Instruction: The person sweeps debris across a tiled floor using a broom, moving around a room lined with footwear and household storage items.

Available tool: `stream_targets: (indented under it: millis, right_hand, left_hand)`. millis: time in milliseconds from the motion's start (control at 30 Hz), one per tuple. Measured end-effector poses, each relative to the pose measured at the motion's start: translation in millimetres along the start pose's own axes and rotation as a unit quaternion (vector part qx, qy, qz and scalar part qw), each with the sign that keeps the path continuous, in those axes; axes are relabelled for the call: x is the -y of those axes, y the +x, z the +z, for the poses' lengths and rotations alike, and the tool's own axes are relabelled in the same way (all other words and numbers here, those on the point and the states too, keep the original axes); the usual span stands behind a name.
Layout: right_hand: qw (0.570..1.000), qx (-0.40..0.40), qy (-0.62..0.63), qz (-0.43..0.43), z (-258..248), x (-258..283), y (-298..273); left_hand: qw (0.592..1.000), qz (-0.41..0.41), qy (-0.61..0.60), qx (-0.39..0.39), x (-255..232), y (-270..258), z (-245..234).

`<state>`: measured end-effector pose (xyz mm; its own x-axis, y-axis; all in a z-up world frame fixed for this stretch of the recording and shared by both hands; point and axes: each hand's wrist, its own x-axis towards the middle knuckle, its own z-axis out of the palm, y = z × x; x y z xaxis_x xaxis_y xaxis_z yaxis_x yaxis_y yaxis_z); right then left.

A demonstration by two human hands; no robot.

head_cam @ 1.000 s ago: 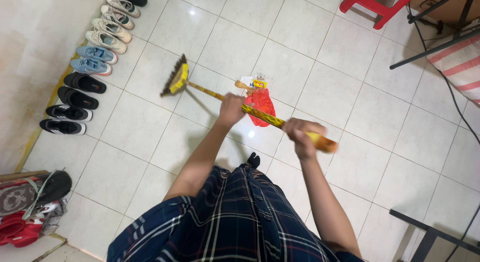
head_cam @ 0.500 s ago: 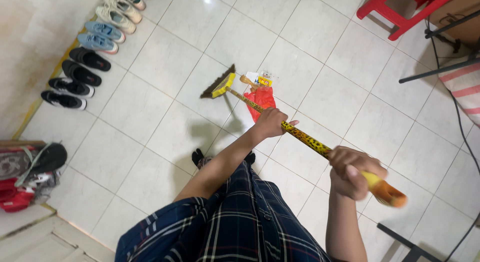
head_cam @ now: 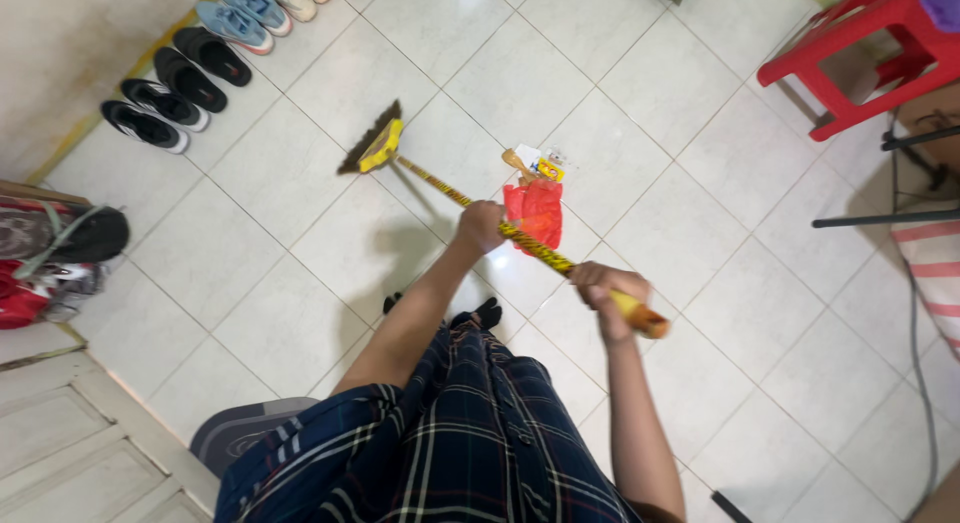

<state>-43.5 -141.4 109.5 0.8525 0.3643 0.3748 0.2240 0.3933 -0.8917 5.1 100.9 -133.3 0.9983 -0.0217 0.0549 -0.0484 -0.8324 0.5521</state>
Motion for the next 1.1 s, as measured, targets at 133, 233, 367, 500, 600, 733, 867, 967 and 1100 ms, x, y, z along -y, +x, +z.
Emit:
stream_targets:
  millis: [133, 233, 367, 500, 600, 733, 867, 967, 1100]
  right_hand:
    - [1.000, -0.006, -0.024, 0.016, 6.4, 10.0, -14.8]
    - [0.999, -0.039, -0.035, 0.002, -7.1, 47.7, -21.6]
    - [0.996, -0.030, -0.016, -0.080, -17.5, 91.0, -23.7]
    - [0.987, -0.043, 0.043, -0.146, -16.6, 99.2, -18.8]
    - [0.987, -0.042, 0.065, -0.141, -8.9, 97.6, -19.5]
    - [0.986, -0.063, 0.059, -0.144, 13.9, 72.5, -13.3]
    - [0.993, -0.048, 0.103, -0.029, 49.8, 48.1, -25.3]
    - [0.995, 0.007, 0.094, 0.015, 74.0, 23.0, -29.5]
    - [0.992, 0.061, 0.071, 0.085, 109.4, -11.0, -50.1]
  left_hand:
    - [0.999, 0.040, -0.015, 0.030, 5.9, -24.0, 23.2]
    - [0.985, 0.146, -0.093, -0.001, -44.5, -23.3, 16.6]
    - [0.973, 0.104, -0.117, 0.170, -112.3, -21.3, -38.1]
    - [0.983, 0.050, -0.136, 0.113, -138.0, -32.9, -76.2]
    - [0.990, 0.039, -0.133, 0.033, -132.9, -49.5, -88.5]
    - [0.993, -0.003, -0.115, -0.020, -103.3, -73.6, -96.3]
    - [0.991, -0.016, -0.085, -0.105, -63.6, -112.8, -100.2]
    - [0.990, -0.077, -0.072, -0.097, -35.6, -154.8, -101.5]
    - [0.978, -0.180, -0.097, -0.032, -5.5, -216.6, -99.7]
